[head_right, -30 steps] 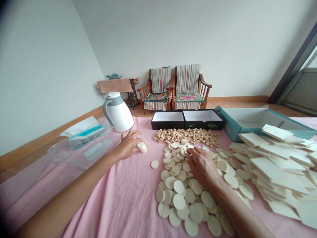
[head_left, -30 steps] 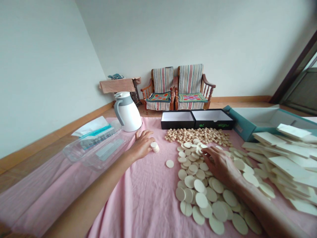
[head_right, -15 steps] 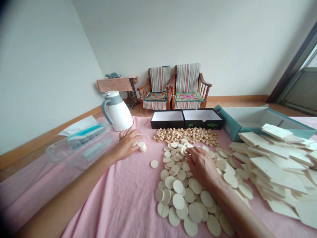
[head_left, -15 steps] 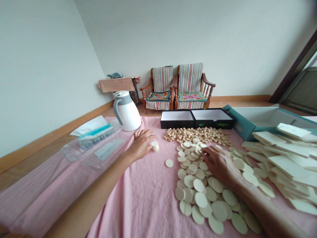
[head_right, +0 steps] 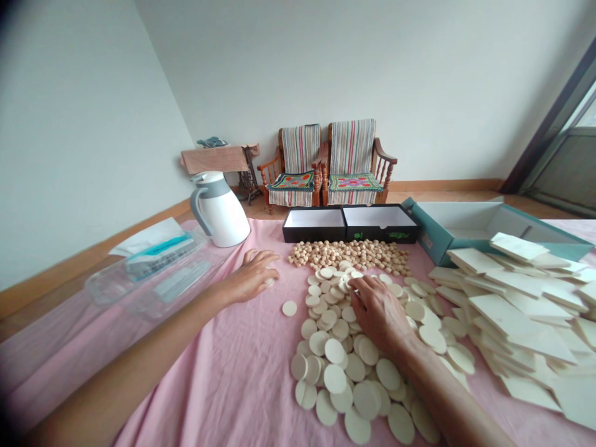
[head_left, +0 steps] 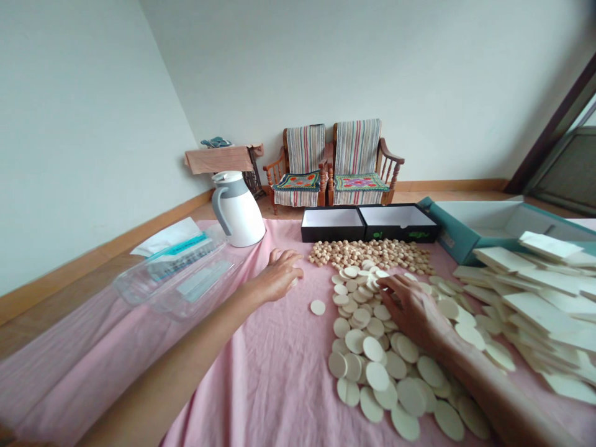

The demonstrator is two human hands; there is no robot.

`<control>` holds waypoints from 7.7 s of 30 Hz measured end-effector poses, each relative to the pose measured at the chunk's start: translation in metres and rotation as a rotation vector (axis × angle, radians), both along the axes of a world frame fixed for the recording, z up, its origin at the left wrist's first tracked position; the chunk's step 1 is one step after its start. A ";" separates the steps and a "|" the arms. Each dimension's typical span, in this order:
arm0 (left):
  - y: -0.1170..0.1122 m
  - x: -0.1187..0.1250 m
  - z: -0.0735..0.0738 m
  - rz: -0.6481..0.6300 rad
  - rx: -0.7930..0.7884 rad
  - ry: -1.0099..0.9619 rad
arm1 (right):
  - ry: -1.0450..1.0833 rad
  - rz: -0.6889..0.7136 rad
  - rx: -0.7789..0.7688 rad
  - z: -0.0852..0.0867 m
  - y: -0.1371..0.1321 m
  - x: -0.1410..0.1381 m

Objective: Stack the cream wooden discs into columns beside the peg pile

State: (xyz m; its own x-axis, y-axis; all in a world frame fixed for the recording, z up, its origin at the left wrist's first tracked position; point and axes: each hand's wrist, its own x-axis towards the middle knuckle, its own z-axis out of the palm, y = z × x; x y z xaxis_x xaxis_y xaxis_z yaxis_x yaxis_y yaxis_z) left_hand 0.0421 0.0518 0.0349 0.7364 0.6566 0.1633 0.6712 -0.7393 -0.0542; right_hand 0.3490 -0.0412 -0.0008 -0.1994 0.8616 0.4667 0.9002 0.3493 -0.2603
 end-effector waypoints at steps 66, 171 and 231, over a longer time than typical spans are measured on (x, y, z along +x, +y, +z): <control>-0.031 0.073 -0.020 -0.089 -0.231 -0.347 | 0.011 -0.015 -0.037 0.004 -0.002 -0.003; -0.056 -0.027 -0.054 0.321 -0.287 -0.766 | -0.227 0.073 -0.219 0.018 0.061 -0.147; -0.053 -0.028 -0.056 0.334 -0.321 -0.769 | -0.031 0.204 -0.216 0.033 0.074 -0.092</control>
State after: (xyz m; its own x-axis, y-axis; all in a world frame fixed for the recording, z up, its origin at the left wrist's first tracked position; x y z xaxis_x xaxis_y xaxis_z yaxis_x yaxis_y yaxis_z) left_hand 0.0142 -0.0016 -0.0211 0.2616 0.9160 0.3041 0.6194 -0.4010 0.6750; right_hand 0.2571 0.0331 0.0327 -0.3903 0.8807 0.2683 0.8255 0.4638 -0.3216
